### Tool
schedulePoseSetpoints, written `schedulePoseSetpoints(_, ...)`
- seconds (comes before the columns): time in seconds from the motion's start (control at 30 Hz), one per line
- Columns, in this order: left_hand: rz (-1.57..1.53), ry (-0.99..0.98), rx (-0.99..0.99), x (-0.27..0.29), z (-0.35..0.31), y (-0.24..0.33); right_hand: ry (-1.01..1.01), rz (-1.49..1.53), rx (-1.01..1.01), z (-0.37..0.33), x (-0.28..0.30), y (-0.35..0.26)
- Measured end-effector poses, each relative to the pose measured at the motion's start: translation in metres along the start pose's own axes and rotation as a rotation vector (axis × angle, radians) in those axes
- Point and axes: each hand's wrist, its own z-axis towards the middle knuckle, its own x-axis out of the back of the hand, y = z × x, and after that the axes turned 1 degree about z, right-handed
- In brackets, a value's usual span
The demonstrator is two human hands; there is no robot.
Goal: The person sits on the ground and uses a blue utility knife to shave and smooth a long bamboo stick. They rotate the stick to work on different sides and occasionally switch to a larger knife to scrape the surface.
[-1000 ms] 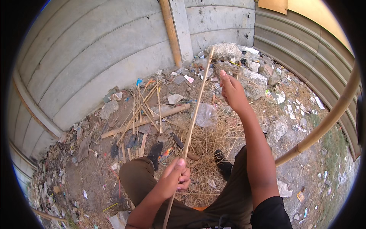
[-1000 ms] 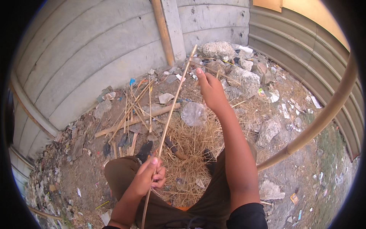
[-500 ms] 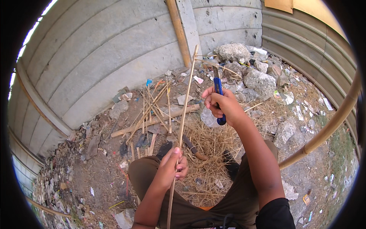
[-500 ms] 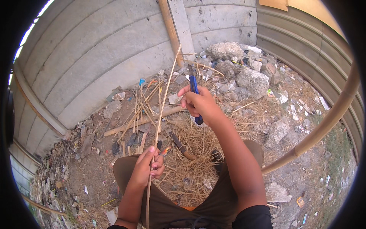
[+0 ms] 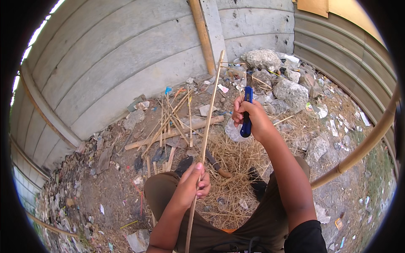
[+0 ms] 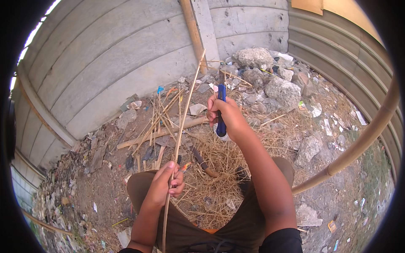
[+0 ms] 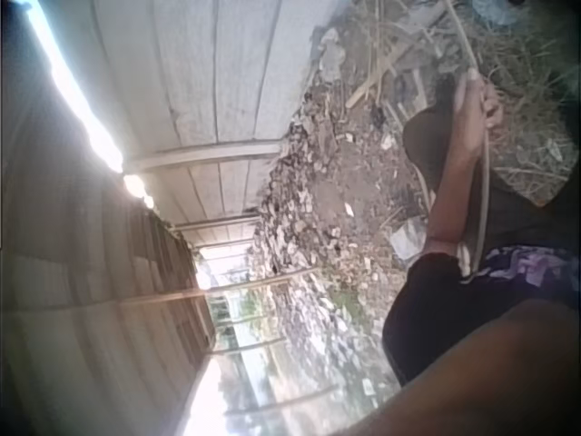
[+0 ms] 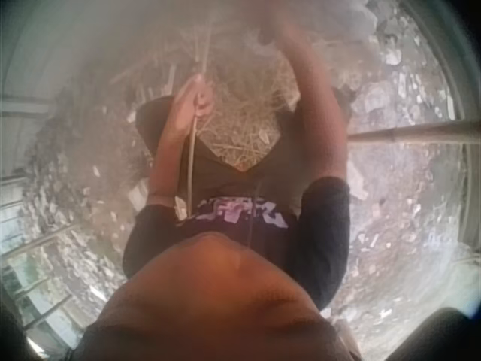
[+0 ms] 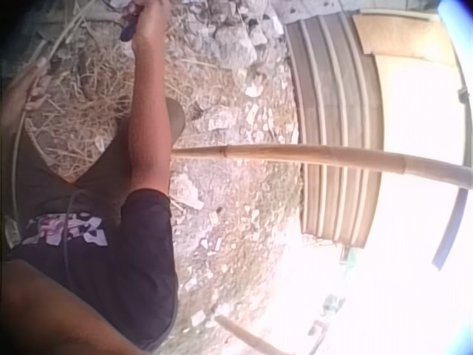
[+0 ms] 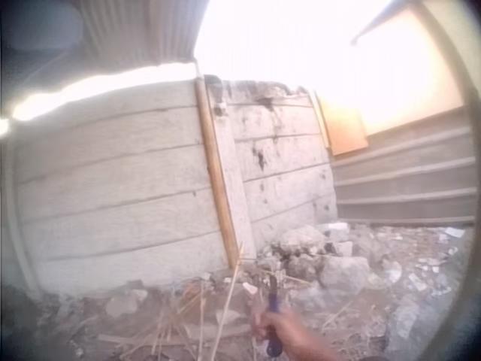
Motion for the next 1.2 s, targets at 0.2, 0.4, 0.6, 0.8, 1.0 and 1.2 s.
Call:
schedulePoseSetpoints(0.2,0.0,-0.02,-0.003,0.003,0.002,-0.003,0.043,-0.02,0.061,0.0,-0.006,0.0)
schedulePoseSetpoints(0.4,-0.009,-0.029,-0.016,0.003,0.002,-0.004,-0.034,-0.027,-0.059,-0.004,-0.006,-0.005)
schedulePoseSetpoints(0.6,-0.012,-0.024,-0.039,0.004,0.001,0.0,-0.038,-1.172,0.4,-0.016,-0.024,0.031)
schedulePoseSetpoints(0.8,0.016,0.007,-0.067,0.007,-0.001,0.002,-0.146,-1.495,0.387,-0.032,-0.05,0.043)
schedulePoseSetpoints(1.0,0.138,-0.049,0.035,-0.015,-0.013,-0.006,0.237,-1.71,0.346,-0.005,-0.022,0.04)
schedulePoseSetpoints(1.2,0.137,-0.145,0.078,-0.029,-0.021,-0.005,0.409,-1.734,0.409,-0.002,-0.002,0.017)
